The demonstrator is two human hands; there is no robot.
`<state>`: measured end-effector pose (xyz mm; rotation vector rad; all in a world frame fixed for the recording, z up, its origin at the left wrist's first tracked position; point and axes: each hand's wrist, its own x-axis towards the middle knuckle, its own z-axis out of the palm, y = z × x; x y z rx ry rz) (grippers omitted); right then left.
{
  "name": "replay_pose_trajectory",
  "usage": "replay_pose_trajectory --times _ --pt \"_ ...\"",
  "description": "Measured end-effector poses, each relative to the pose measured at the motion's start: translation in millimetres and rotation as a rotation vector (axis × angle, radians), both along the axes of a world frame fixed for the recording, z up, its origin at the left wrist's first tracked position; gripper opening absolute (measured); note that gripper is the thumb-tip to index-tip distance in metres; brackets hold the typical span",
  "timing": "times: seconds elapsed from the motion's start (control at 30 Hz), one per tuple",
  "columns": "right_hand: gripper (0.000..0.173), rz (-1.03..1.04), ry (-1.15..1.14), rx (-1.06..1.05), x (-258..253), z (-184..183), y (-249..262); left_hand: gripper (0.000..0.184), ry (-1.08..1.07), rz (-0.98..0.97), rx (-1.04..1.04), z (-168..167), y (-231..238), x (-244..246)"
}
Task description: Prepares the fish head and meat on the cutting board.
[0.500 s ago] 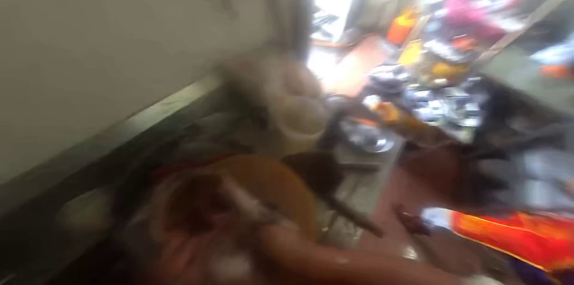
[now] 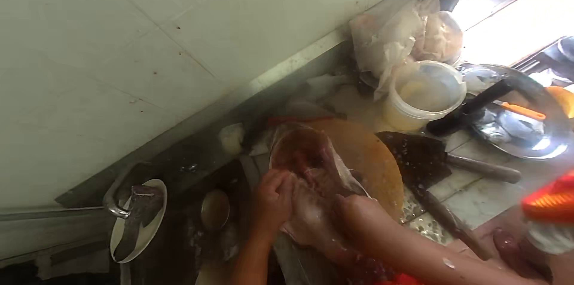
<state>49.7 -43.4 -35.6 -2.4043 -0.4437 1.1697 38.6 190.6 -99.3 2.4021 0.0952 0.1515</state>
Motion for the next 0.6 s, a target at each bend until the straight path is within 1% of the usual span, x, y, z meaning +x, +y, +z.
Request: replay_pose_trajectory --times 0.1,0.17,0.23,0.3,0.4,0.47,0.53,0.6 --pt "0.025 -0.031 0.002 0.021 6 -4 14 0.023 -0.028 0.002 -0.050 -1 0 -1" --pt "0.026 -0.028 -0.074 0.043 0 -9 15 0.022 -0.024 0.044 -0.109 1 0 -1" --pt "0.028 -0.015 -0.196 0.049 -7 -19 10 0.022 0.025 0.105 -0.155 6 1 -3" --pt "0.031 0.003 -0.267 0.063 -5 -24 8 0.021 0.034 0.126 -0.157 10 0 -2" --pt "0.027 0.018 -0.262 0.076 4 -28 17 0.018 0.058 0.130 -0.106 15 -8 2" --pt "0.029 0.008 -0.259 0.067 11 -31 27 0.018 0.061 0.148 -0.097 15 -9 3" --pt "0.027 -0.023 -0.297 0.089 7 -34 33 0.019 0.039 0.156 -0.110 14 -8 2" --pt "0.028 -0.062 -0.392 0.112 -4 -41 31 0.020 0.017 0.171 -0.139 14 -6 0"
